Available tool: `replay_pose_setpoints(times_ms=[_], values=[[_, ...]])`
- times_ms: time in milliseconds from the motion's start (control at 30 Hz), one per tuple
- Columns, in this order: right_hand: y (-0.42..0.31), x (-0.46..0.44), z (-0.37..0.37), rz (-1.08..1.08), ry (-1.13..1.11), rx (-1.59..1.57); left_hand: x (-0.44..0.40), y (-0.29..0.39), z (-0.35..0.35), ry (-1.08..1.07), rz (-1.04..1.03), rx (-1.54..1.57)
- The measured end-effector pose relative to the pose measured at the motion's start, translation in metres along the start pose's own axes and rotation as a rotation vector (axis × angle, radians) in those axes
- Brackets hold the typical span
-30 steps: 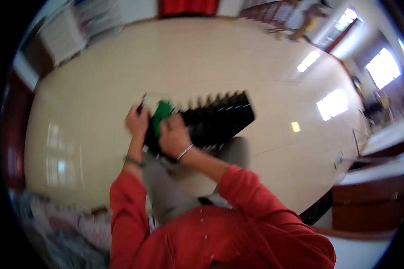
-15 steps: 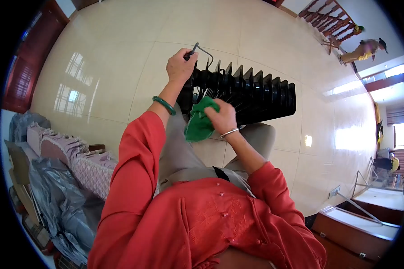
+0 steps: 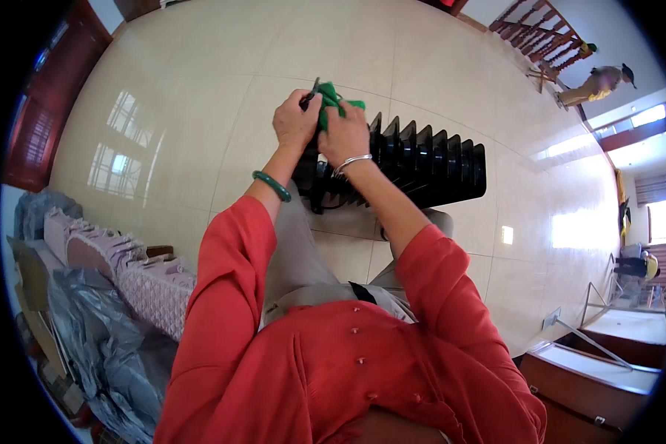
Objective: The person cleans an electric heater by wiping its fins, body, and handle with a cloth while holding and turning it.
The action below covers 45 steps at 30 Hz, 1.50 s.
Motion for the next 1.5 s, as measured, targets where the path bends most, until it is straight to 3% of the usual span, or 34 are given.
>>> replay_pose_setpoints(times_ms=[433, 500, 633, 700, 767, 833, 867, 900, 933, 1067, 1100, 1167, 1233, 1367, 1500], values=[[-0.043, 0.046, 0.027, 0.086, 0.023, -0.102, 0.001, -0.001, -0.003, 0.013, -0.026, -0.046], [-0.046, 0.05, 0.022, 0.076, -0.149, -0.068, -0.001, 0.002, -0.002, 0.023, -0.059, -0.034], [-0.056, 0.08, 0.023, 0.105, -0.158, -0.107, -0.002, -0.002, -0.005, -0.01, -0.043, -0.039], [-0.047, 0.107, 0.009, -0.063, -0.161, -0.39, -0.003, -0.005, -0.006, -0.054, -0.017, 0.036], [-0.036, 0.131, 0.011, -0.163, -0.158, -0.475, -0.006, -0.005, -0.006, -0.074, -0.028, 0.059], [-0.021, 0.155, 0.014, -0.254, -0.157, -0.558, -0.011, -0.011, -0.008, -0.211, 0.067, 0.352], [-0.008, 0.171, 0.012, -0.42, -0.134, -0.722, -0.014, -0.009, -0.004, -0.209, 0.058, 0.348], [0.002, 0.187, 0.008, -0.587, -0.11, -0.887, -0.015, -0.012, -0.001, -0.262, 0.17, 0.481], [0.008, 0.196, 0.007, -0.587, -0.103, -0.893, -0.012, -0.014, 0.001, -0.315, 0.287, 0.609], [0.037, 0.248, -0.018, -0.925, 0.109, -1.133, 0.003, 0.007, 0.026, -0.429, 0.282, 0.584], [0.042, 0.262, -0.027, -1.046, 0.216, -1.225, 0.007, 0.009, 0.029, -0.464, 0.295, 0.517], [0.045, 0.271, -0.034, -1.023, 0.317, -1.262, 0.016, 0.008, 0.032, -0.495, 0.305, 0.446], [0.047, 0.305, -0.063, -1.475, 0.44, -1.409, 0.029, 0.004, 0.027, -0.547, 0.287, 0.35], [0.039, 0.32, -0.066, -1.69, 0.427, -1.419, 0.074, -0.013, 0.01, -0.629, 0.143, 0.204], [0.041, 0.344, -0.081, -1.739, 0.411, -1.448, 0.113, -0.011, 0.009, -0.445, -0.136, -0.277]])
Point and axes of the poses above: each hand's wrist, its own x-axis away from the middle knuckle, its own z-axis out of the back of the hand, y = z × x, the point moved 7 cm from there along -x, towards the middle knuckle, and after that the axes turned 13 degrees about z, right-handed, at the moved point
